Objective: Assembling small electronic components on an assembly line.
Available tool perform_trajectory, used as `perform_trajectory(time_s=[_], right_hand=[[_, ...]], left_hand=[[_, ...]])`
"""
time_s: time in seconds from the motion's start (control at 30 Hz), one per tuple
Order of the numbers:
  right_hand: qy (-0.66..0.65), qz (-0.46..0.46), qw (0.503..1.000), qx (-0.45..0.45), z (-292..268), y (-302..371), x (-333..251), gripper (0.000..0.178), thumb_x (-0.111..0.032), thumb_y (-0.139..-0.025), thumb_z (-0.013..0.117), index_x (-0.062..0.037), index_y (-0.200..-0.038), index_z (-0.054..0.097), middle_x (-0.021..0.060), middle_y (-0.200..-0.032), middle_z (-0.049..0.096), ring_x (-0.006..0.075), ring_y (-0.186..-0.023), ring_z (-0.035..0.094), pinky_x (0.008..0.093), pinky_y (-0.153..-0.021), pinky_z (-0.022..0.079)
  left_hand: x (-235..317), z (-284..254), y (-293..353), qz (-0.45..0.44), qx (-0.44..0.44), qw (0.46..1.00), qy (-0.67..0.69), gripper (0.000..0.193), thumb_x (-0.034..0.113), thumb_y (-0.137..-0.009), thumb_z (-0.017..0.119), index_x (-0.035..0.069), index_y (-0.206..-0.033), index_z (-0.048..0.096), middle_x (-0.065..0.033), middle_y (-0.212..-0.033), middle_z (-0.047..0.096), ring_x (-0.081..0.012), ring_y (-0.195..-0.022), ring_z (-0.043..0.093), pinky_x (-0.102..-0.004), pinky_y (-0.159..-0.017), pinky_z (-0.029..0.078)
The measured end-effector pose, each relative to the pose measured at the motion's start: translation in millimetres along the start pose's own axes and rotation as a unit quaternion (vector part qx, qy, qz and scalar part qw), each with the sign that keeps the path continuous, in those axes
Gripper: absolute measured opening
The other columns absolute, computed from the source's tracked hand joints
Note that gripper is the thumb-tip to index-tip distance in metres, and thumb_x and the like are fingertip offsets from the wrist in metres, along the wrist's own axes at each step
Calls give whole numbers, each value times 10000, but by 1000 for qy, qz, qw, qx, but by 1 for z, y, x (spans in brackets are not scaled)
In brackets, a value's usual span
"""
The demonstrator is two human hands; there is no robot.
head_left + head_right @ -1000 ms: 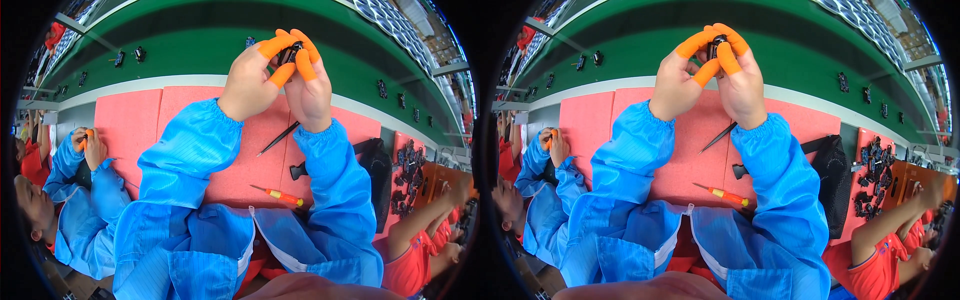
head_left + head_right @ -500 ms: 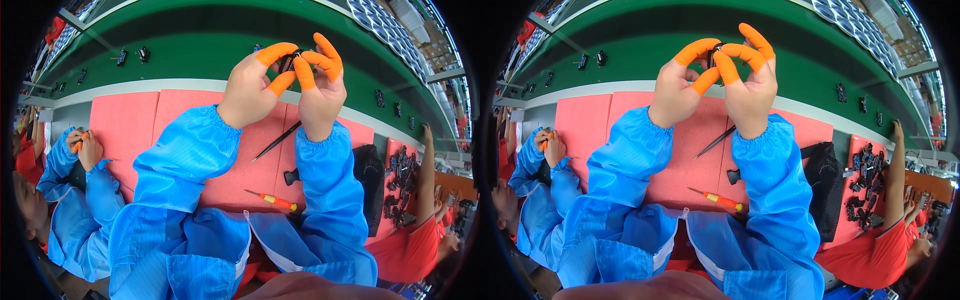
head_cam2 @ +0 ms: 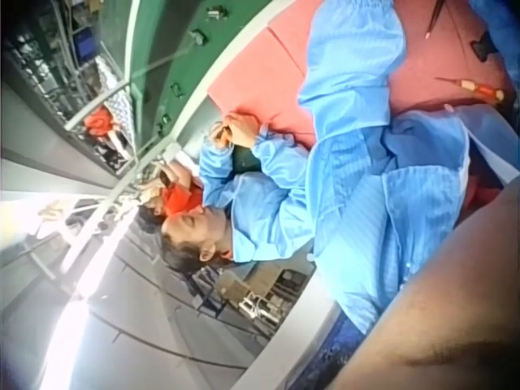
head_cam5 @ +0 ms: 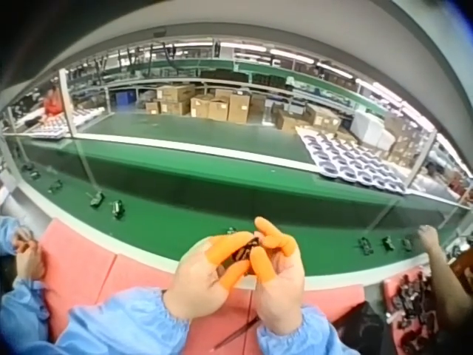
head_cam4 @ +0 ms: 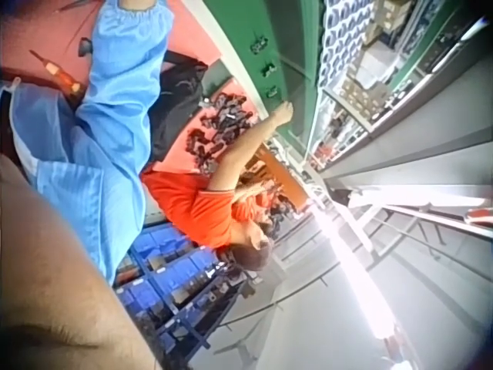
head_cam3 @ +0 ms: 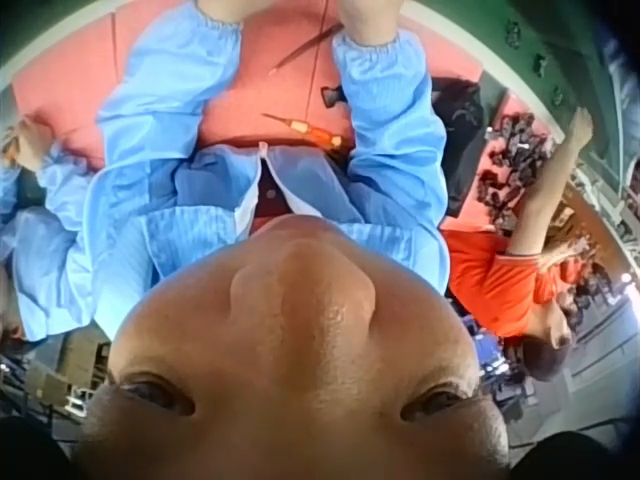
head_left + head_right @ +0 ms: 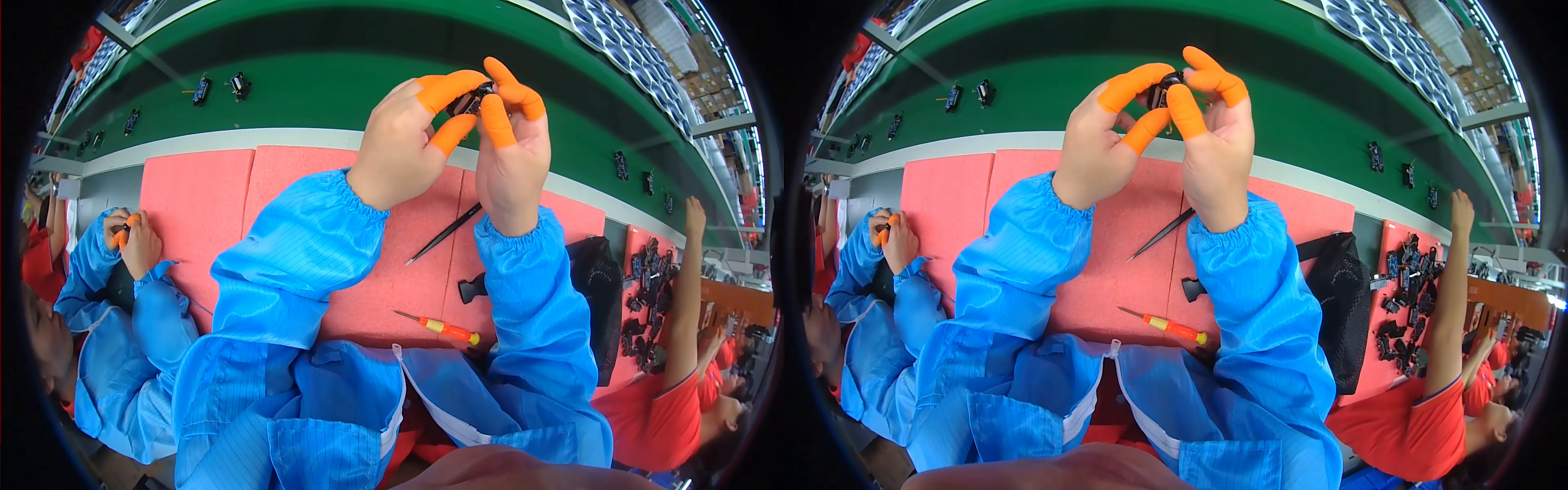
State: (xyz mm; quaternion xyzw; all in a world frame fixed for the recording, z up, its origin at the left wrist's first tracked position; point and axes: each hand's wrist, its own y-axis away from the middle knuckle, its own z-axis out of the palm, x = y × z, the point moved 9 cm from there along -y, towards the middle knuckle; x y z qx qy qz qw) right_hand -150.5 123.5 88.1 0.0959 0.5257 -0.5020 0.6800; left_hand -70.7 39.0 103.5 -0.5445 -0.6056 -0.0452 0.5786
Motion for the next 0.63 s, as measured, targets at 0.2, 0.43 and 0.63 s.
perform_trajectory(time_s=[0.2,0.43,0.63], right_hand=[[-70,73,994,-37,8,5,14,215,-50,-831,489,2,-1039,508,91,-1015,530,167,-903,516,283,-808,418],[-95,202,975,-4,-16,5,48,253,-89,-833,494,-10,-1074,502,72,-956,553,159,-891,521,290,-808,419],[-171,224,958,-41,-13,4,50,275,-117,-825,516,-32,-1086,510,58,-999,538,183,-991,489,307,-827,426]], left_hand=[[3,1,8,65,11,996,-54,383,-13,-710,600,53,-1078,520,-72,-897,559,-155,-733,540,-219,-528,441],[-40,31,14,-216,-81,940,252,377,28,-772,556,45,-1135,458,-70,-952,558,-128,-784,545,-209,-524,438],[-43,32,13,-294,-107,865,392,371,79,-801,530,59,-1159,437,-85,-1010,548,-152,-795,547,-212,-548,451]])
